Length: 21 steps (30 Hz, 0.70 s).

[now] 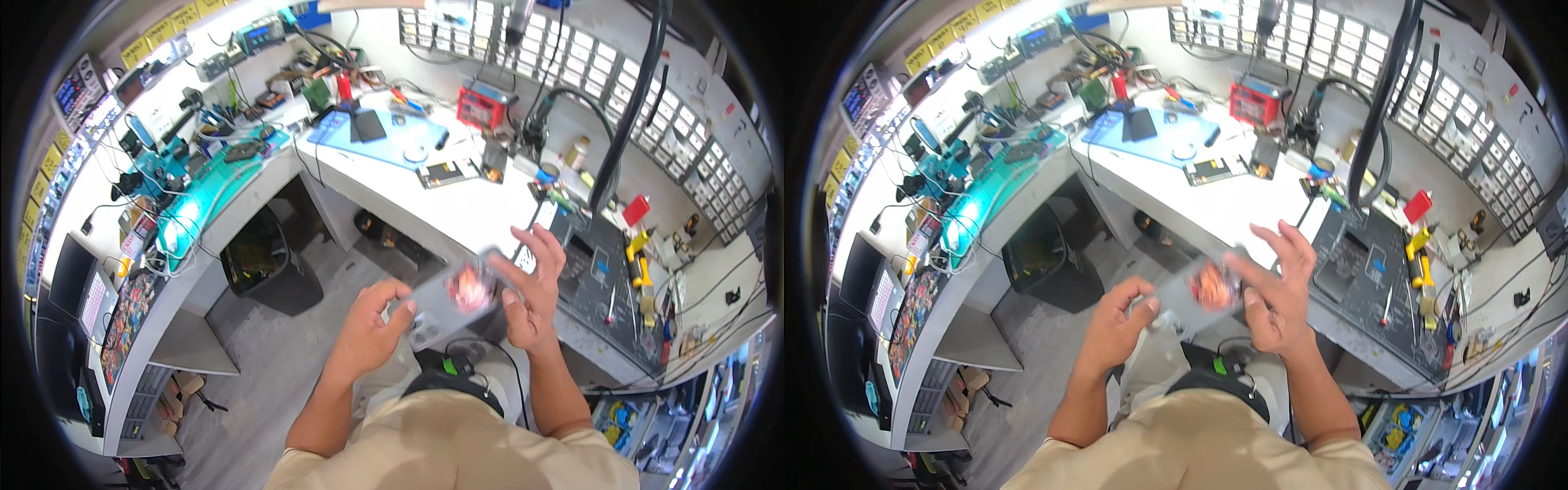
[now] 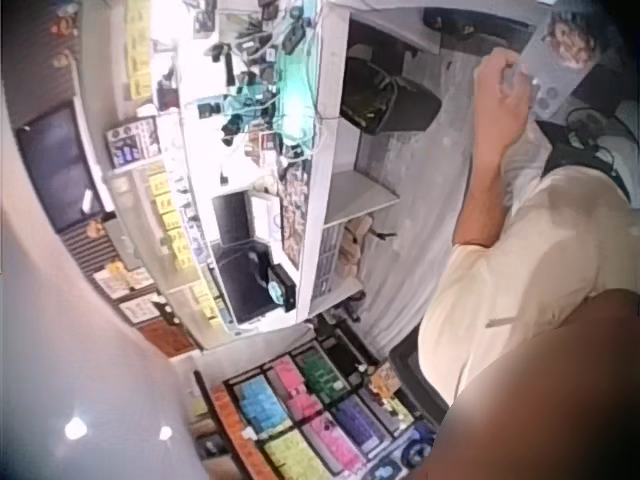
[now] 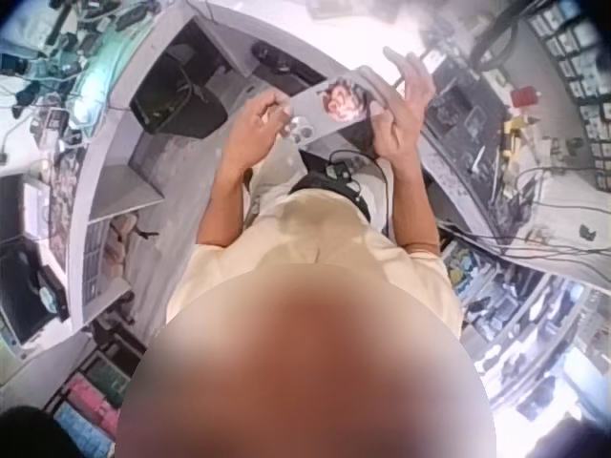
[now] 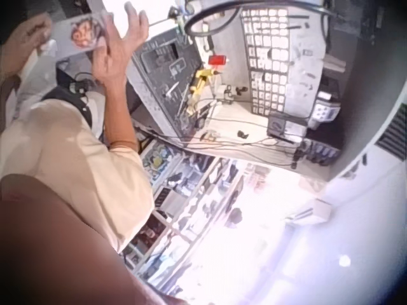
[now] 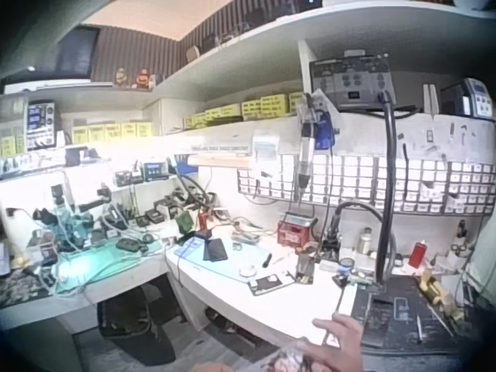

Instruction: The person uses a rotary tool to scrape residue from a phone case, then sets it aside. They retrieve a tube of adhesive and apply it along the inner frame of a disassembled smartphone. The adhesive is applied in a continuous line around the perimeter of the phone's internal chassis.

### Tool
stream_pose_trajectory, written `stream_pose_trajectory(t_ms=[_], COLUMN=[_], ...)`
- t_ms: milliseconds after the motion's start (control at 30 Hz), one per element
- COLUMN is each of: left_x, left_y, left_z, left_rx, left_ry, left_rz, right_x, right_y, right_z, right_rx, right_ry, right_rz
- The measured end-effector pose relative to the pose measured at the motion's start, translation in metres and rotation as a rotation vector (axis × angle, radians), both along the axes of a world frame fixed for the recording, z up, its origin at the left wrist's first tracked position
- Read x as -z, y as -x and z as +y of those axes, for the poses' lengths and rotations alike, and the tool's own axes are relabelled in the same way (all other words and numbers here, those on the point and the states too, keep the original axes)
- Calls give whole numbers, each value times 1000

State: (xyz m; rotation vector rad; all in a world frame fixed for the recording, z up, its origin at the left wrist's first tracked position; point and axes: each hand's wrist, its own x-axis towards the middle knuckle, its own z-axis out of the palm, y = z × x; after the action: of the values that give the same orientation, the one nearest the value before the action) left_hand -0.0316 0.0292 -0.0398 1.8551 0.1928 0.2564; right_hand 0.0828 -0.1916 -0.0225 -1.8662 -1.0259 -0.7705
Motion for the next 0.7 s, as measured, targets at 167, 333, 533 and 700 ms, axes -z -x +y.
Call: stream_pose_trajectory(t_ms=[167, 333, 533, 700], left_x=[-4, -53, -207, -206], left_y=[-22, -21, 80, 77], left_z=[30, 26, 10, -17], left_rx=[322, -58, 494, 418], left_ry=[-491, -845, -1407, -1614], left_rz=[-192, -456, -321, -354], right_x=[7, 33, 66, 97], right_y=[-15, -39, -140, -156], right_z=[5, 3, 3, 6], right_rx=[-334, -403, 177, 536], right_ry=[413, 363, 253, 480], right_rz=[649, 992, 749, 145])
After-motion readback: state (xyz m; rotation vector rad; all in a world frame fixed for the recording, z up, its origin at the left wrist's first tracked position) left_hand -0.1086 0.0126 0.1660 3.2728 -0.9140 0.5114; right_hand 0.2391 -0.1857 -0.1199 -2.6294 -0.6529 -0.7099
